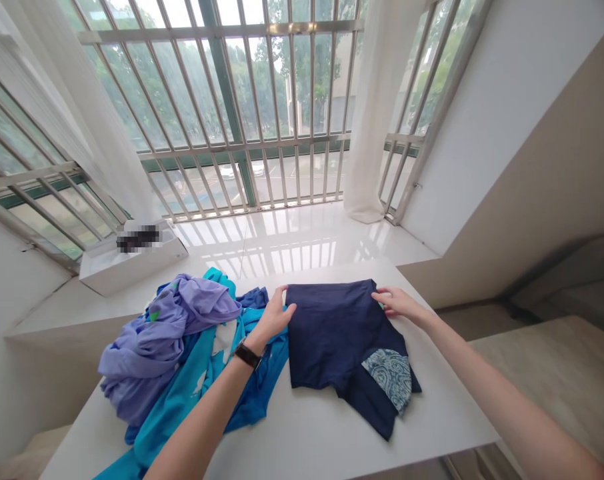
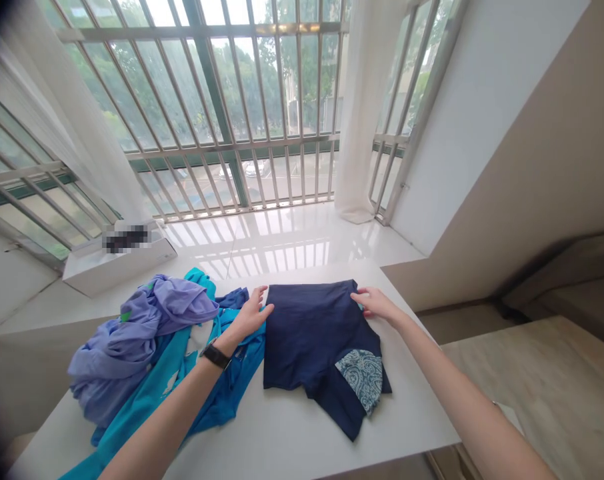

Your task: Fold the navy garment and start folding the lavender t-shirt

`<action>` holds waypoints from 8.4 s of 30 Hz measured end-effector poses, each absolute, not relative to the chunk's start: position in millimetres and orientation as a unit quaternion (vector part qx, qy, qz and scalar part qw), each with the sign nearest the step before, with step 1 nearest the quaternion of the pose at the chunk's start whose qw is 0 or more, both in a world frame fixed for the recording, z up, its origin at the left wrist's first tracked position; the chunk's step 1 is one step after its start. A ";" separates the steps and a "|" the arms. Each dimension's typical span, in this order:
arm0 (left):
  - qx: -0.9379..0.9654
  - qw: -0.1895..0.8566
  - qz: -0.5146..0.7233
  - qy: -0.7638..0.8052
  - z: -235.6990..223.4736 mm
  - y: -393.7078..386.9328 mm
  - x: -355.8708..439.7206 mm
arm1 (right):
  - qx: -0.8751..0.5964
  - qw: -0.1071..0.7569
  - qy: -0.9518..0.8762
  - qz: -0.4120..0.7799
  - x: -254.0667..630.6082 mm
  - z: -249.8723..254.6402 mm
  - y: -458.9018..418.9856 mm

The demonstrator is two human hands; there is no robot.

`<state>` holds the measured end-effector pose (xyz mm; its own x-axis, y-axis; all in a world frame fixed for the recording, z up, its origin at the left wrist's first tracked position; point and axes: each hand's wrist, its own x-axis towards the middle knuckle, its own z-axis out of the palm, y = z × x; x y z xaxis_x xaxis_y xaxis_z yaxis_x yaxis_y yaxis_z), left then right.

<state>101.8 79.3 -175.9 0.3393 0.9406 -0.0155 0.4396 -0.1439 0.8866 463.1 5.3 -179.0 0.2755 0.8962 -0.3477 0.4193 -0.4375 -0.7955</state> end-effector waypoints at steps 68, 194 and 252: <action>0.650 0.524 0.327 0.443 -152.7 29.5 75.4 | -0.554 0.516 -0.368 0.540 432.4 -154.4 -62.4; 0.705 0.548 0.136 0.430 -171.1 82.0 212.1 | -0.818 0.400 -0.320 0.262 467.7 -203.9 -76.7; 0.831 0.466 0.088 0.291 -178.0 132.5 155.9 | -0.580 0.381 -0.720 0.009 390.6 -211.2 35.0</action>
